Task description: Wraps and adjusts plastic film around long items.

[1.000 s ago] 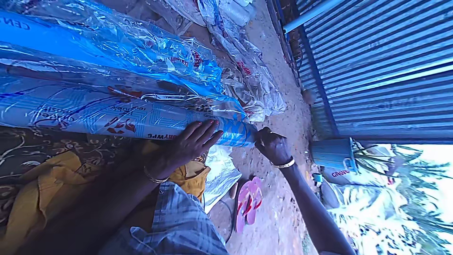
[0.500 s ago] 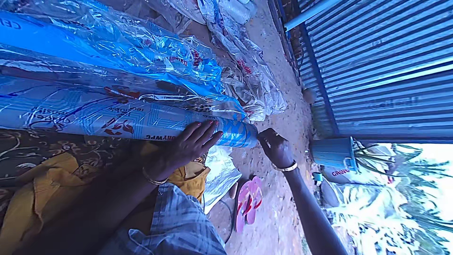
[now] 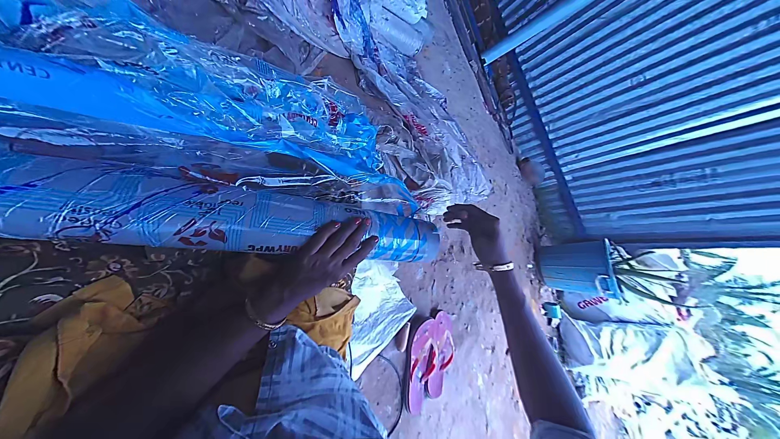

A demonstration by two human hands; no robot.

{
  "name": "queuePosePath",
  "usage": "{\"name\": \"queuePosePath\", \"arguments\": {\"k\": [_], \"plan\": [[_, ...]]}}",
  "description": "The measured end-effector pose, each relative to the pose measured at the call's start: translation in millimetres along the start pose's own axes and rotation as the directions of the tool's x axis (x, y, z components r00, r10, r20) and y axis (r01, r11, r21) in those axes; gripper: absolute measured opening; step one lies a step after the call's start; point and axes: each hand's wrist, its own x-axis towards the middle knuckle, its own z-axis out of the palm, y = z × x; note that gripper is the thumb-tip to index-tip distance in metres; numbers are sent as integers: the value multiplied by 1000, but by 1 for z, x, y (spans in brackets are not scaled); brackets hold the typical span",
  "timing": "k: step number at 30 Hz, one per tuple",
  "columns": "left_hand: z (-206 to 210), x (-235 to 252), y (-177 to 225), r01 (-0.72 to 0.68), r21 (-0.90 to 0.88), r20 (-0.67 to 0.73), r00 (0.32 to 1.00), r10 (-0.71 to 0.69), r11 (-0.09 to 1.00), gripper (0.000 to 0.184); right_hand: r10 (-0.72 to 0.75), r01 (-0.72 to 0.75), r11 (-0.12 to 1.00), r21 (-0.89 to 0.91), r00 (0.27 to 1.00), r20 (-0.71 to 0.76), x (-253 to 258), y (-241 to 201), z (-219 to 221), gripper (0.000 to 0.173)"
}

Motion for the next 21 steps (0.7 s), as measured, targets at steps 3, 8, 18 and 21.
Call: {"name": "queuePosePath", "arguments": {"k": [3, 8, 18, 21], "plan": [[1, 0, 0, 6, -5, -3, 1000, -6, 1000, 42, 11, -19, 998, 59, 990, 141, -6, 2, 3, 26], [1, 0, 2, 19, 11, 3, 1000, -19, 1000, 42, -124, 124, 989, -83, 992, 13, 7, 15, 18, 9], [-7, -5, 7, 19, 0, 0, 1000, -19, 1000, 40, 292, -248, 930, 271, 946, -138, 97, 38, 27, 38], [-11, -7, 8, 19, -13, 35, 999, -19, 1000, 40, 167, -195, 920, 339, 980, 109, 94, 43, 10, 55]]}}
